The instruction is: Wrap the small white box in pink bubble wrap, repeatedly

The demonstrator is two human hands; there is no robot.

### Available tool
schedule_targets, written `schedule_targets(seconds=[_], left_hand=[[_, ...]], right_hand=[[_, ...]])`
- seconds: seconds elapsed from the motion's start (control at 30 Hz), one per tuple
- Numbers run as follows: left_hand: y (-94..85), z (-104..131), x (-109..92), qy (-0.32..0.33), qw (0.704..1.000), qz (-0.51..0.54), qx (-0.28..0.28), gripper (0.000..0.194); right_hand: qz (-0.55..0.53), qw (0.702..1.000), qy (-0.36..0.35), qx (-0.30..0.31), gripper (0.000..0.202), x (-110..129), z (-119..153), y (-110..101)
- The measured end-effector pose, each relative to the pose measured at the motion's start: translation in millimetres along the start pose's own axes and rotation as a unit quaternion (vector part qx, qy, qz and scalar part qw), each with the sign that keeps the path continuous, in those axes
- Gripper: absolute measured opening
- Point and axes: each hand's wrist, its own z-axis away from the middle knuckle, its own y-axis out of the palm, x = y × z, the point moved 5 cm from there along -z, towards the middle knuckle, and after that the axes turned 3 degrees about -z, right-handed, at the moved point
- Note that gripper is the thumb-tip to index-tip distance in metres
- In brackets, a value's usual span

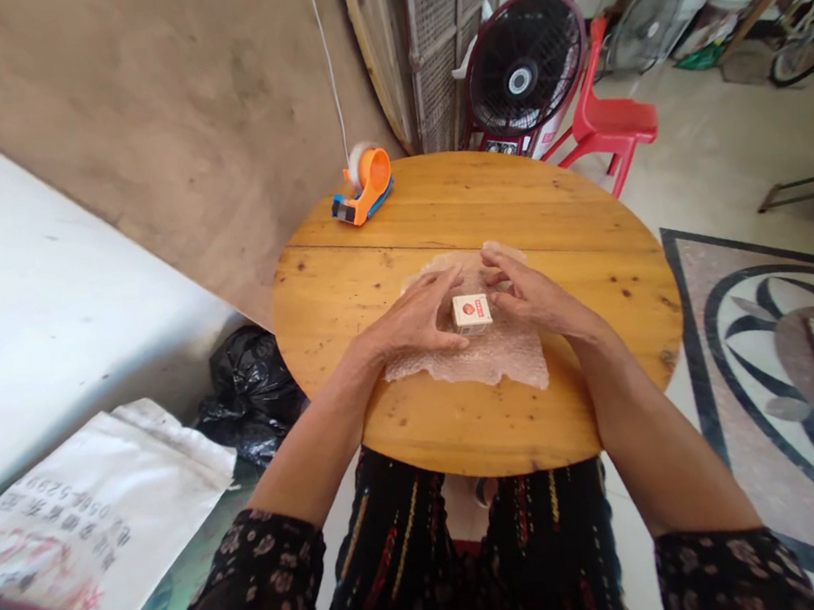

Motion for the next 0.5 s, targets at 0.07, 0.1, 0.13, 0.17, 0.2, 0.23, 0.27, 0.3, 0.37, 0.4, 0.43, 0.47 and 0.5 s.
schedule_targets(seconds=[0.07, 0.1, 0.13, 0.17, 0.2, 0.23, 0.27, 0.3, 0.37, 0.4, 0.43, 0.47, 0.5], left_hand=[[1.3, 0.0, 0.3, -0.007, 1.0, 0.012, 0.005, 0.114], [1.5, -0.1, -0.1, -0.009, 1.0, 0.016, 0.006, 0.115], [1.6, -0.2, -0.9, -0.009, 1.0, 0.019, 0.007, 0.116], [1.5, -0.4, -1.7, -0.008, 1.0, 0.021, 0.008, 0.116], [1.4, -0.6, -2.4, -0.008, 1.0, 0.022, 0.009, 0.116], [1.2, -0.8, -2.8, -0.009, 1.0, 0.021, 0.01, 0.117], [1.0, -1.0, -3.0, -0.011, 1.0, 0.021, 0.011, 0.117], [0.9, -1.2, -3.0, -0.012, 1.0, 0.021, 0.012, 0.117], [0.7, -1.8, -2.7, -0.013, 1.0, 0.023, 0.012, 0.116], [0.8, -2.1, -2.5, -0.012, 1.0, 0.025, 0.012, 0.115], [1.0, -2.3, -2.2, -0.012, 0.999, 0.028, 0.013, 0.113], [1.4, -2.5, -1.7, -0.011, 0.999, 0.029, 0.014, 0.112], [1.7, -2.6, -1.2, -0.011, 0.999, 0.03, 0.014, 0.111]], right_hand=[[-0.003, 1.0, 0.002, 0.0, 0.072, 0.4, 0.2, -0.7], [-0.003, 1.0, 0.006, -0.001, 0.072, 0.6, 0.3, -1.2], [-0.003, 1.0, 0.009, -0.002, 0.073, 1.0, 0.4, -1.7], [-0.002, 1.0, 0.012, -0.002, 0.073, 1.6, 0.5, -2.1], [-0.001, 1.0, 0.013, -0.002, 0.073, 2.3, 0.5, -2.4], [-0.001, 1.0, 0.013, -0.003, 0.073, 3.2, 0.5, -2.6], [-0.002, 1.0, 0.012, -0.004, 0.073, 4.1, 0.5, -2.6], [-0.004, 1.0, 0.01, -0.005, 0.073, 4.9, 0.4, -2.5], [-0.009, 1.0, 0.005, -0.006, 0.072, 5.9, 0.1, -1.9], [-0.012, 1.0, 0.004, -0.008, 0.071, 6.1, -0.2, -1.5], [-0.014, 1.0, 0.003, -0.01, 0.07, 6.3, -0.5, -1.3], [-0.017, 1.0, 0.001, -0.013, 0.07, 6.5, -0.8, -1.2], [-0.021, 1.0, 0.0, -0.015, 0.07, 6.9, -1.1, -1.3]])
